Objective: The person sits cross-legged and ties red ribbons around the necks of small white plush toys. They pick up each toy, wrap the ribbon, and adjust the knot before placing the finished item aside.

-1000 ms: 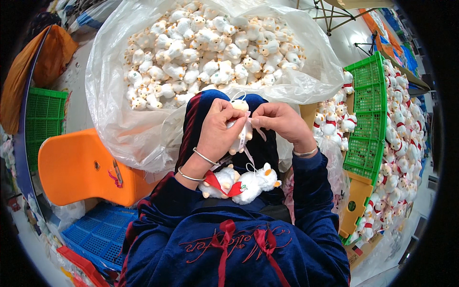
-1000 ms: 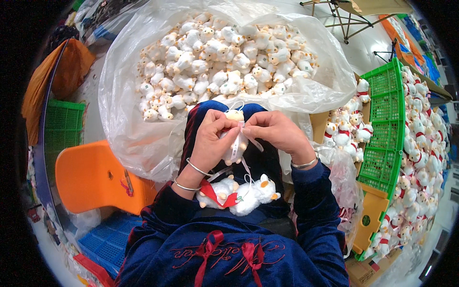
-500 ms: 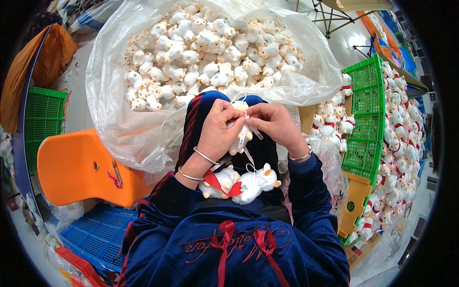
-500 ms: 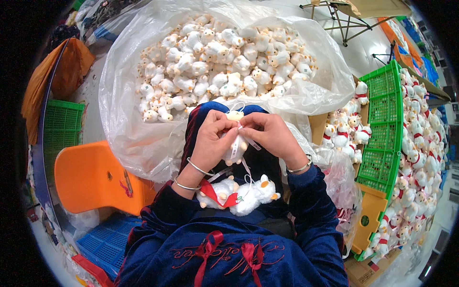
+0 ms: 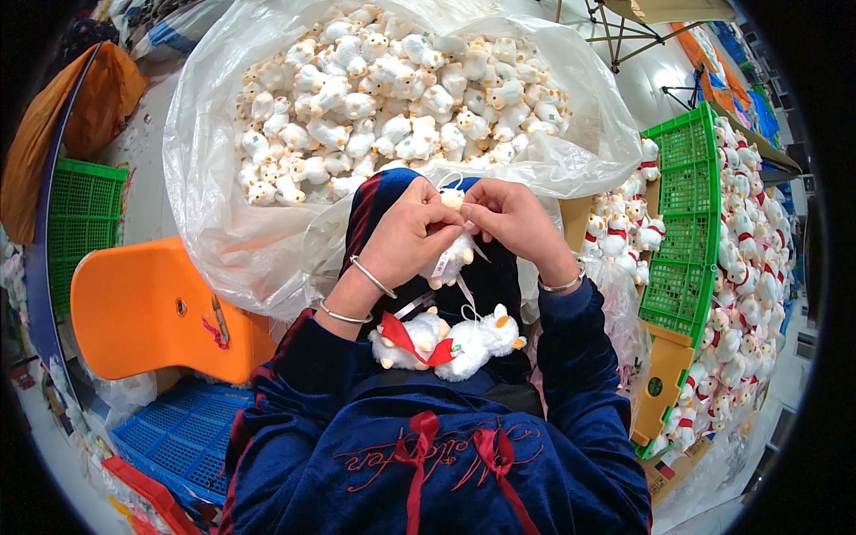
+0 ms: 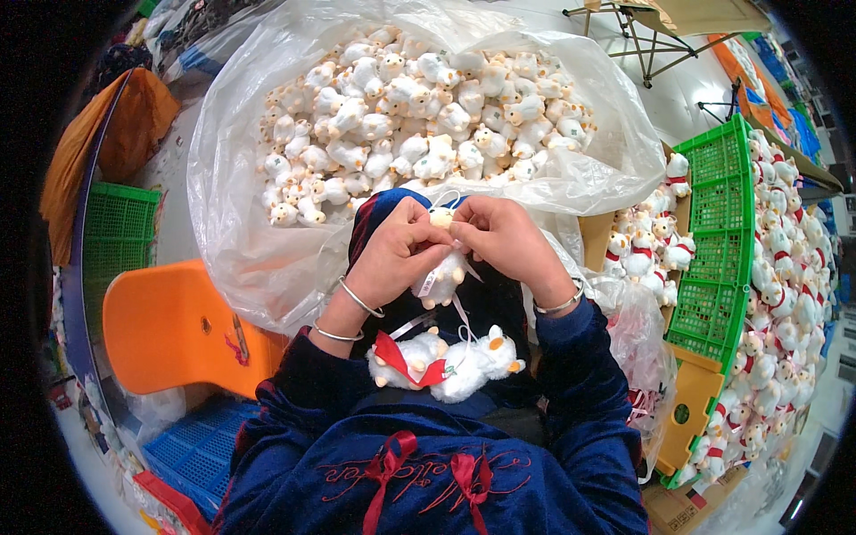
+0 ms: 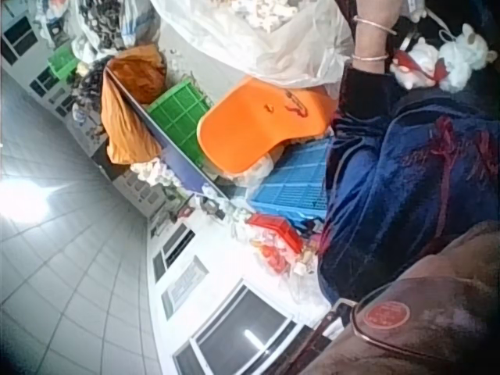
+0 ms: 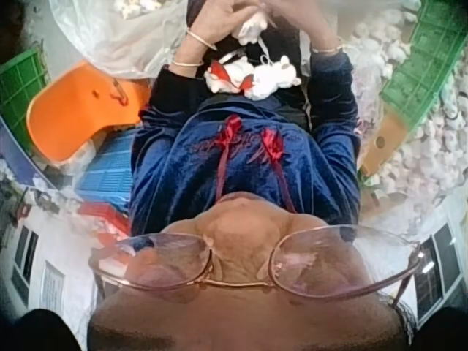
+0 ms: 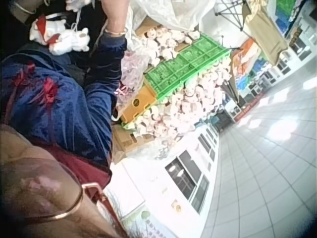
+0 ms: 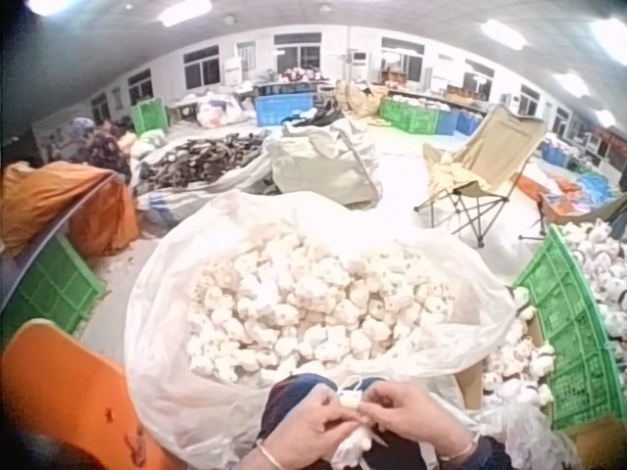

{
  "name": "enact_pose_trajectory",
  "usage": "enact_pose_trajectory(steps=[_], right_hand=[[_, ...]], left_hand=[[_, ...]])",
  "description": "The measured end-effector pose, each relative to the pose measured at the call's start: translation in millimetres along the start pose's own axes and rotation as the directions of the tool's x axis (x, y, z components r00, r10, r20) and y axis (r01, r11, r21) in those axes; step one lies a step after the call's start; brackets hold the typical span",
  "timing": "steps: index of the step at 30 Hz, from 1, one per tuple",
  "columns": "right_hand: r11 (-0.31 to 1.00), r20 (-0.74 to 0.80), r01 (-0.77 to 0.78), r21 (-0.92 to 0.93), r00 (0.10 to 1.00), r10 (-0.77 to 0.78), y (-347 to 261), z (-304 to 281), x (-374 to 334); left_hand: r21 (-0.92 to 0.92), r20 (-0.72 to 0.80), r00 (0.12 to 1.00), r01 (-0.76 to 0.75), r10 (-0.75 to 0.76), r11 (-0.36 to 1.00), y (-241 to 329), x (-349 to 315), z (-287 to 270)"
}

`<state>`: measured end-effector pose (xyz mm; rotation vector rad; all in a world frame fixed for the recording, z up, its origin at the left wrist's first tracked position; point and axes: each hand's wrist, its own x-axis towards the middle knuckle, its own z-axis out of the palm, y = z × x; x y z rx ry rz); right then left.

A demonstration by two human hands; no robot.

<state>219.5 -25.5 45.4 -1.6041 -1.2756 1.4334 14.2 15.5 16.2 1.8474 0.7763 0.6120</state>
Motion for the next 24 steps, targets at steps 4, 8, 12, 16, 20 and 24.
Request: enact_pose_trajectory(steps=[4, 8, 12, 16, 20, 24], right_hand=[[0.994, 0.076, -0.046, -0.102, 0.996, 0.054, -13.2, -2.9, 4.5], [0.894, 0.006, 0.131, -0.429, 0.99, -0.142, -14.8, 7.0, -0.3], [0.845, -0.065, 0.256, -0.47, 0.944, -0.322, -4.7, 16.2, -10.3], [0.776, -0.097, 0.424, -0.467, 0.848, -0.521, 14.7, 18.4, -13.0], [0.865, -0.111, 0.439, -0.244, 0.873, -0.475, 27.1, 16.9, -10.0], [0.933, -0.048, 0.355, -0.052, 0.933, -0.358, 33.4, 7.3, -7.9]], left_hand=[[0.077, 0.031, 0.998, 0.045, -0.047, 0.996, 10.5, 4.4, -2.5], [0.13, -0.036, 0.997, 0.066, -0.062, 0.989, 12.5, 3.7, 3.5], [0.133, -0.13, 0.989, 0.087, -0.07, 0.987, 10.8, 3.3, 10.9], [0.123, -0.13, 0.989, 0.081, -0.065, 0.989, 11.4, 4.3, 10.2], [0.017, -0.066, 0.996, 0.058, -0.057, 0.998, 4.7, 5.3, 4.4], [0.006, -0.022, 0.999, 0.039, -0.039, 0.999, -0.2, 8.2, 1.1]])
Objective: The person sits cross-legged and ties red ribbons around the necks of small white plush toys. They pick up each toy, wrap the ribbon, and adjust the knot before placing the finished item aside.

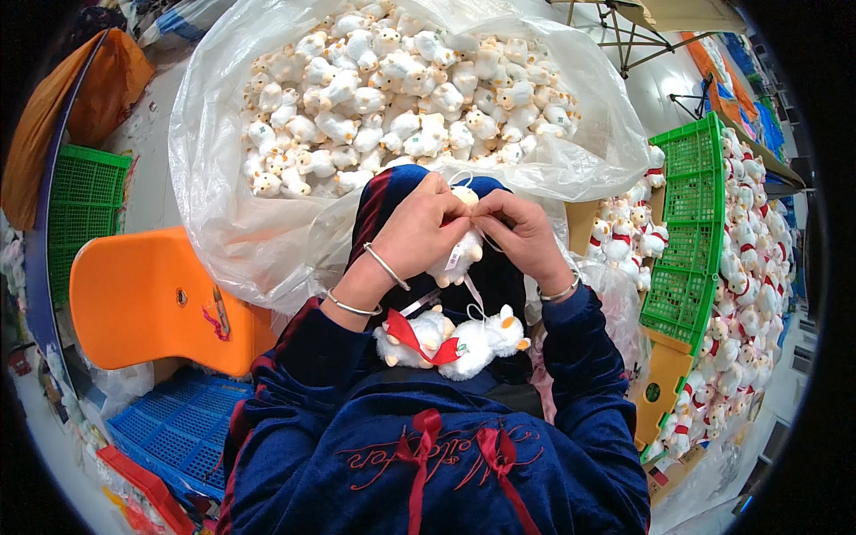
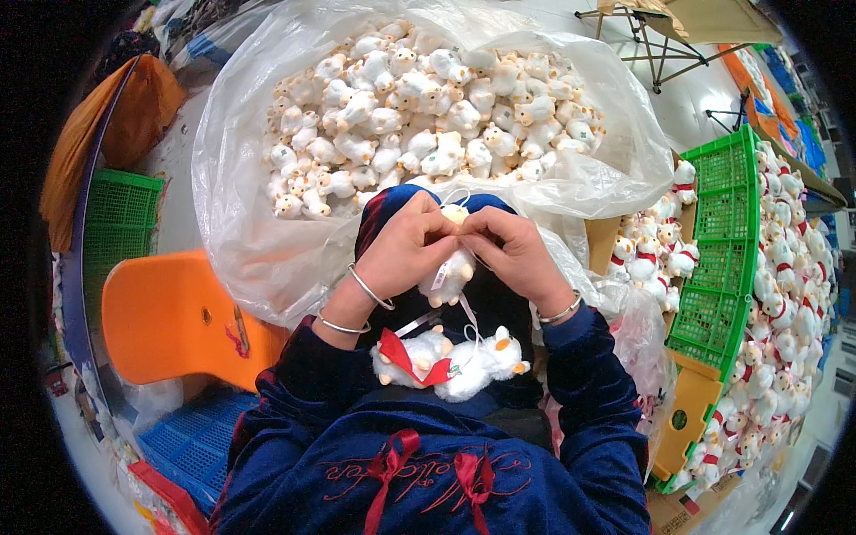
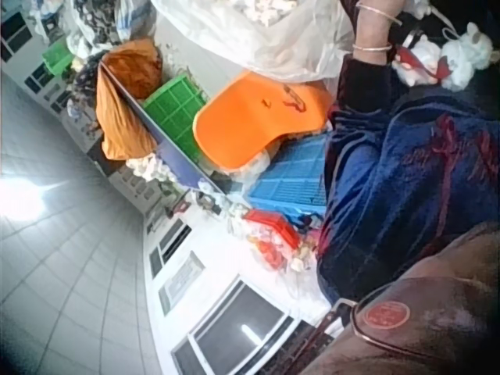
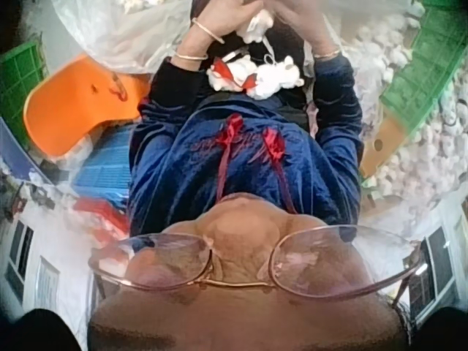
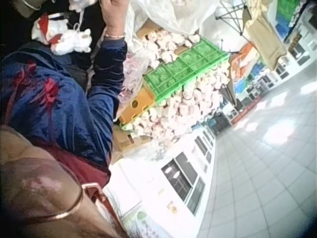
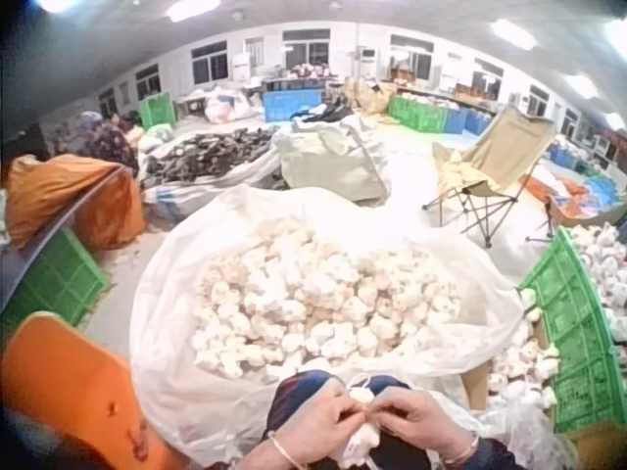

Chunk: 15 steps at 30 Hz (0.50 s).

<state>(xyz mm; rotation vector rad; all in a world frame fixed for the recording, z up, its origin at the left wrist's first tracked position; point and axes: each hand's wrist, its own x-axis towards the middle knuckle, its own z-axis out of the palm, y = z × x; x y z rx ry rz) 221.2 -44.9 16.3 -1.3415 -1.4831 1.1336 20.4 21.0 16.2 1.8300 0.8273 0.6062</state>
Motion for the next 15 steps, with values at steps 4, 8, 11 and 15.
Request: enact_pose_trajectory(steps=[4, 8, 11, 15], right_hand=[[1.0, 0.137, 0.013, -0.022, 0.99, -0.01, -4.7, -10.8, 4.6], [0.997, 0.179, 0.033, -0.073, 0.984, -0.02, -10.9, -17.1, 7.3], [0.999, 0.186, -0.022, -0.046, 0.982, 0.03, -10.4, -18.1, 7.6], [0.99, 0.163, -0.104, -0.1, 0.979, 0.119, -20.6, -14.1, 8.3]], left_hand=[[-0.017, 0.032, 0.999, 0.023, -0.023, 1.0, -2.4, 2.2, -2.1], [0.007, 0.049, 0.999, 0.025, -0.025, 1.0, -0.8, 4.2, -3.1], [0.003, 0.05, 0.998, 0.049, -0.049, 0.999, 2.7, 4.2, -3.9], [-0.004, 0.05, 0.997, 0.053, -0.052, 0.999, 1.3, 3.8, -3.9]])
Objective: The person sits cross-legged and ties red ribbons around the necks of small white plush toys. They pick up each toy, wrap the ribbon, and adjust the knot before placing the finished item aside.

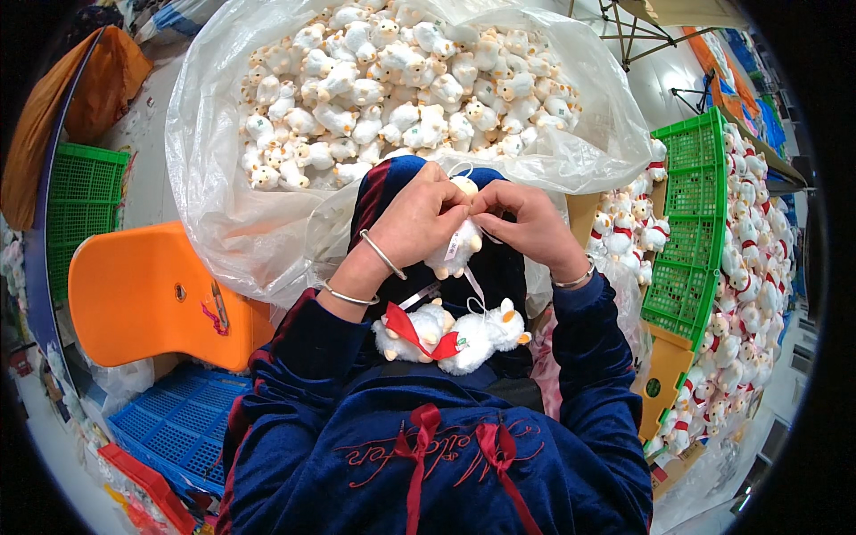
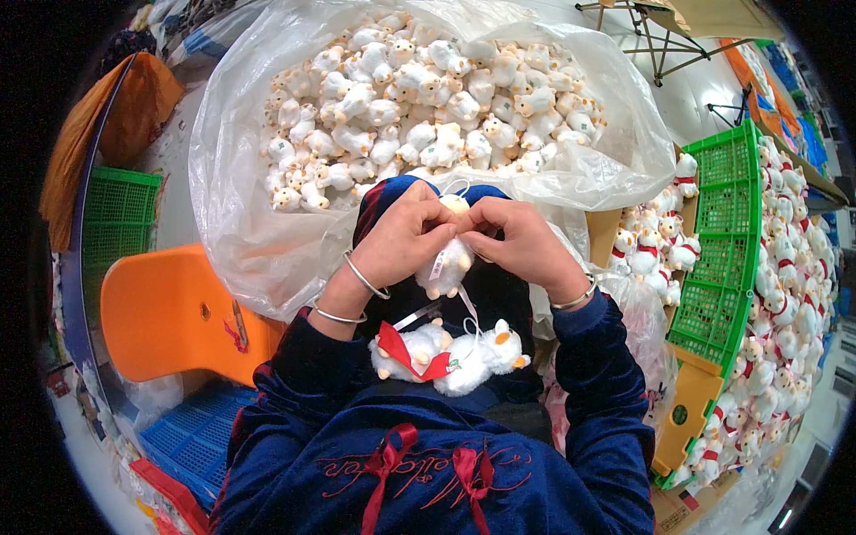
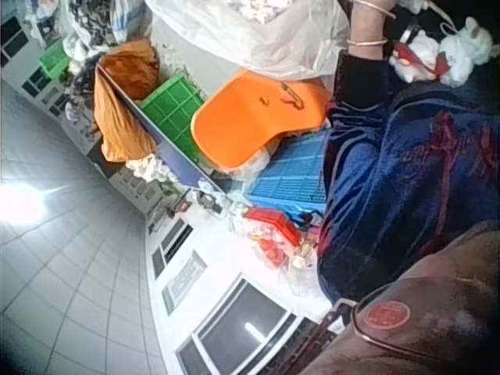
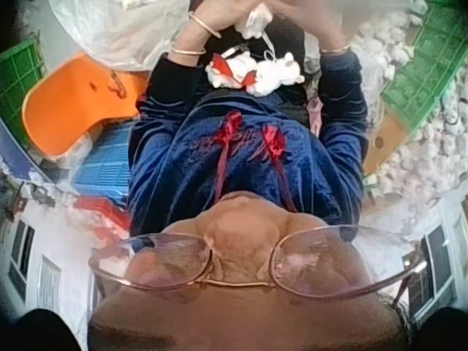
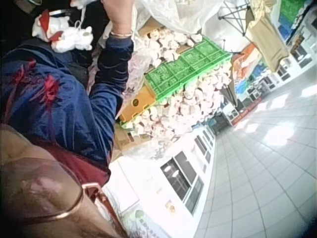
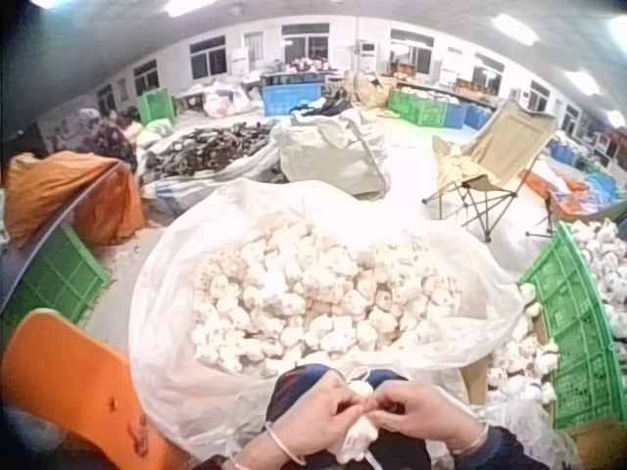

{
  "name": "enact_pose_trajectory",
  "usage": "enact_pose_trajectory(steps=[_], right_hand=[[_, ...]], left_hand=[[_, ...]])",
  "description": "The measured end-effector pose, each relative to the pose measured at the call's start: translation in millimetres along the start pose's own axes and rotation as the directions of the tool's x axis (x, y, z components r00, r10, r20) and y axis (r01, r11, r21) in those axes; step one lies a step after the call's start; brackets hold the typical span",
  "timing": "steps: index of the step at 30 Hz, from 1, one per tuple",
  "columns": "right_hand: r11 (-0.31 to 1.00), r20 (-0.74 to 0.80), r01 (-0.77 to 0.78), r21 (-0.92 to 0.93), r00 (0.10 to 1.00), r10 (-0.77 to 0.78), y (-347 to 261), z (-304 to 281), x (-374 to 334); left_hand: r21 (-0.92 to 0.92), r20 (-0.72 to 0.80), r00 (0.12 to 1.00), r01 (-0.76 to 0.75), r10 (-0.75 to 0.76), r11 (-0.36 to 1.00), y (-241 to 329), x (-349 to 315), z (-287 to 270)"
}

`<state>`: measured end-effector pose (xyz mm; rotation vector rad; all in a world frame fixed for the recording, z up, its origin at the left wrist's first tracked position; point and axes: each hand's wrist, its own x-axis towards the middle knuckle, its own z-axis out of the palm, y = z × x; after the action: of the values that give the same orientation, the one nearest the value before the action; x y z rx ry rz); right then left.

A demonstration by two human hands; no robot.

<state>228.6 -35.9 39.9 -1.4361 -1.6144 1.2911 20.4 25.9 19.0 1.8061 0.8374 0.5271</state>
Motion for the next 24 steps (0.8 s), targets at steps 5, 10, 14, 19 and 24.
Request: enact_pose_trajectory(steps=[5, 10, 14, 19, 24], right_hand=[[0.985, -0.048, 0.005, -0.17, 0.999, -0.014, -6.1, 3.8, 1.8], [0.931, -0.107, 0.127, -0.343, 0.979, -0.173, -10.5, 12.9, 2.7], [0.824, -0.063, 0.199, -0.531, 0.96, -0.273, -5.4, 13.0, 1.8], [0.837, -0.167, 0.314, -0.448, 0.89, -0.424, 12.7, 22.3, -2.6], [0.804, -0.194, 0.379, -0.458, 0.84, -0.506, 29.9, 25.3, -4.1]], left_hand=[[0.002, -0.012, 1.0, -0.012, 0.012, 1.0, 1.1, 0.0, 0.2], [0.003, -0.034, 0.999, 0.022, -0.022, 1.0, 1.9, -1.1, 0.0], [0.003, -0.057, 0.998, 0.019, -0.019, 1.0, -0.1, -3.1, 1.8], [-0.013, -0.06, 0.997, -0.053, 0.052, 0.999, -4.0, -6.6, 1.6], [0.027, -0.092, 0.988, -0.12, 0.122, 0.992, -1.1, -11.5, 1.1]])
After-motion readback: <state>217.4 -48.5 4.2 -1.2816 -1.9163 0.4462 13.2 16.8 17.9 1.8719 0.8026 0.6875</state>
